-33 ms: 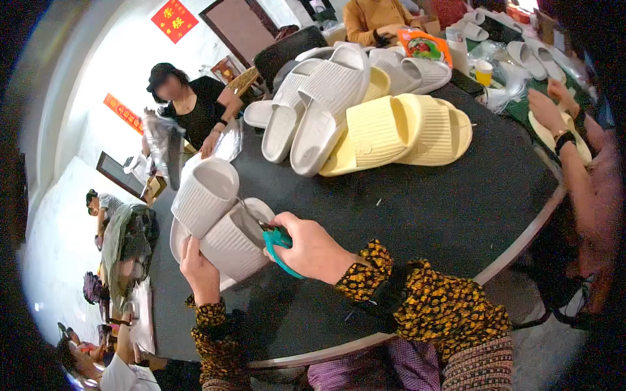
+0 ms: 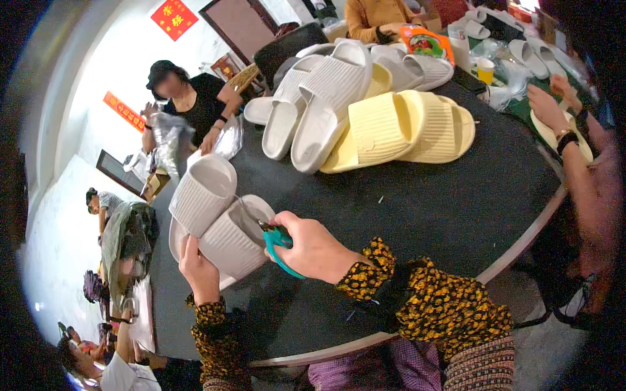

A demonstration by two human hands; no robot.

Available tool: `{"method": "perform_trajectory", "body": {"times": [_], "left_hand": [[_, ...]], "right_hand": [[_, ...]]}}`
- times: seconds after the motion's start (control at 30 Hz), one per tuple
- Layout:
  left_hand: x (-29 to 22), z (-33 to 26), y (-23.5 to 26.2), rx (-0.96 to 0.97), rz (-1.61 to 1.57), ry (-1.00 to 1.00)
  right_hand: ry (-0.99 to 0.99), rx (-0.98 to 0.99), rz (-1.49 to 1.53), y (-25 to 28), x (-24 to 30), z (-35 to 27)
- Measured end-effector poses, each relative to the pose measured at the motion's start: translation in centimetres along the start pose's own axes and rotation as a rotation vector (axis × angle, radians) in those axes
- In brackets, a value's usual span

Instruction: Using scissors to trim excess rubber or material from the edges of sandals.

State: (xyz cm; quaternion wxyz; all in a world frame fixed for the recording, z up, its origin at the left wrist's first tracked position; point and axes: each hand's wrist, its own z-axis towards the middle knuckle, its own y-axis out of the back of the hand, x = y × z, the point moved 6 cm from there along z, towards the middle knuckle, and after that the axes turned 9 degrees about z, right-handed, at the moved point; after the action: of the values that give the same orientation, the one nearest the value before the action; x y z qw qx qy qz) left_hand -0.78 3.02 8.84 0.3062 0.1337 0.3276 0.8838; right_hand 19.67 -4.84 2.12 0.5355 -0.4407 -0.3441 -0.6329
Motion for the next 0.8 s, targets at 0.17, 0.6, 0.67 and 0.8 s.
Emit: {"method": "perform_trajectory", "body": {"times": [0.17, 0.6, 0.67, 0.8], "left_hand": [[1.9, -0.6, 0.8, -0.045, -0.036, 0.113], [2.4, -1.1, 0.1, 0.025, -0.132, 0.071], [2.3, -1.1, -0.1, 0.038, -0.145, 0.078], [2.2, -1.2, -0.4, 0.045, -0.151, 0.076]], "right_hand": [[-0.011, 0.147, -0.112, -0.8, 0.5, -0.3], [-0.06, 0.262, -0.233, -1.8, -0.3, -1.0], [-0.077, 0.256, -0.224, -1.8, -0.4, -0.9], [-0.076, 0.228, -0.229, -1.6, -0.3, -0.9]]}}
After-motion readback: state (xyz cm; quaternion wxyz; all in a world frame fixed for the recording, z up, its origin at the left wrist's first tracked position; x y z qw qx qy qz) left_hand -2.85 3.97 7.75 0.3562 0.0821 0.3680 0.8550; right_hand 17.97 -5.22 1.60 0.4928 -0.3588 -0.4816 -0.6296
